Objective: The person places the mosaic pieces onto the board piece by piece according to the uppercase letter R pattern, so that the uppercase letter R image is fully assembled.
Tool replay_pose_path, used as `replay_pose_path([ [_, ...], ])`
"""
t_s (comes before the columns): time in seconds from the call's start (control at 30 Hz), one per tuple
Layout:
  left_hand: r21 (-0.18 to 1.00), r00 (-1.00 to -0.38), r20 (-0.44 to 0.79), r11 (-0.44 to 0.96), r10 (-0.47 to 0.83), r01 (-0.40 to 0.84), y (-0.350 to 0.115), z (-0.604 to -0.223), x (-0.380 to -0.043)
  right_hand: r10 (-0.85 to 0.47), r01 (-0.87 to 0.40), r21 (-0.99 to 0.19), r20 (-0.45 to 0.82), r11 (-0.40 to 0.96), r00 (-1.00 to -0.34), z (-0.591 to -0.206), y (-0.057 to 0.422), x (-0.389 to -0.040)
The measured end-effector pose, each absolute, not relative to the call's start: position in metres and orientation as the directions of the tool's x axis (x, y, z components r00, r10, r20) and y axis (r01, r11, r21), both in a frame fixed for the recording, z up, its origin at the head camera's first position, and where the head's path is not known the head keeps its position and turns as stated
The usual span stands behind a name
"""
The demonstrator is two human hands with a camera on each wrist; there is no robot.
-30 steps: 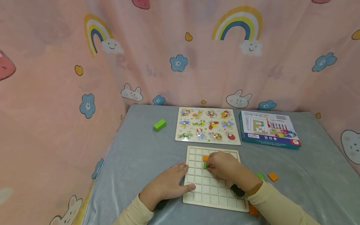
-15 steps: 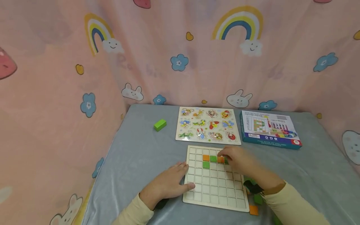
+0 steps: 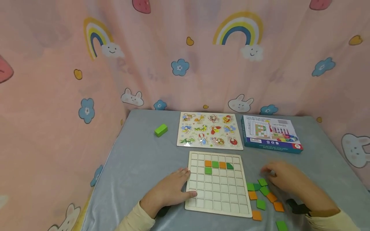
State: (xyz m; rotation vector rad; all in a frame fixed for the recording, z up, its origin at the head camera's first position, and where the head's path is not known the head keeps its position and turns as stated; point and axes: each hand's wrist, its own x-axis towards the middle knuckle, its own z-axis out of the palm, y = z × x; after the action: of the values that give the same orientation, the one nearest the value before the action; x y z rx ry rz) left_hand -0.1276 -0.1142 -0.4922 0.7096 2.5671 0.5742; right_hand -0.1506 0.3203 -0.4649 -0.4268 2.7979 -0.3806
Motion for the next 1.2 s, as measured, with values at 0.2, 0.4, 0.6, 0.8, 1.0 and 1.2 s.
replay_pose_path([
  [0.2,0.493,-0.788,-0.280,0.786,0.549,0.373,-0.115,-0.491,-0.125,-0.254,-0.183,-0.253,-0.286,0.950,-0.924,-0.482,0.341,-0.139],
  [0.4,0.485,-0.791,-0.276,0.790,0.546,0.375,-0.117,-0.493,-0.125,-0.229,-0.141,-0.260,-0.349,0.955,-0.909,-0.486,0.344,-0.140],
  [0.6,0.487,-0.791,-0.269,0.786,0.550,0.382,-0.117,-0.495,-0.126,-0.204,-0.097,-0.284,-0.378,0.954,-0.903,-0.479,0.337,-0.144],
  [0.8,0.490,-0.786,-0.271,0.782,0.556,0.385,-0.116,-0.495,-0.127,-0.272,-0.158,-0.343,-0.314,0.926,-0.910,-0.466,0.298,-0.143],
  [1.0,0.490,-0.784,-0.256,0.775,0.566,0.400,-0.117,-0.493,-0.127,-0.400,-0.310,-0.372,-0.192,0.875,-0.896,-0.462,0.245,-0.149],
  [1.2,0.477,-0.783,-0.253,0.778,0.568,0.410,-0.116,-0.494,-0.127,-0.514,-0.427,-0.402,-0.135,0.810,-0.847,-0.468,0.199,-0.154],
])
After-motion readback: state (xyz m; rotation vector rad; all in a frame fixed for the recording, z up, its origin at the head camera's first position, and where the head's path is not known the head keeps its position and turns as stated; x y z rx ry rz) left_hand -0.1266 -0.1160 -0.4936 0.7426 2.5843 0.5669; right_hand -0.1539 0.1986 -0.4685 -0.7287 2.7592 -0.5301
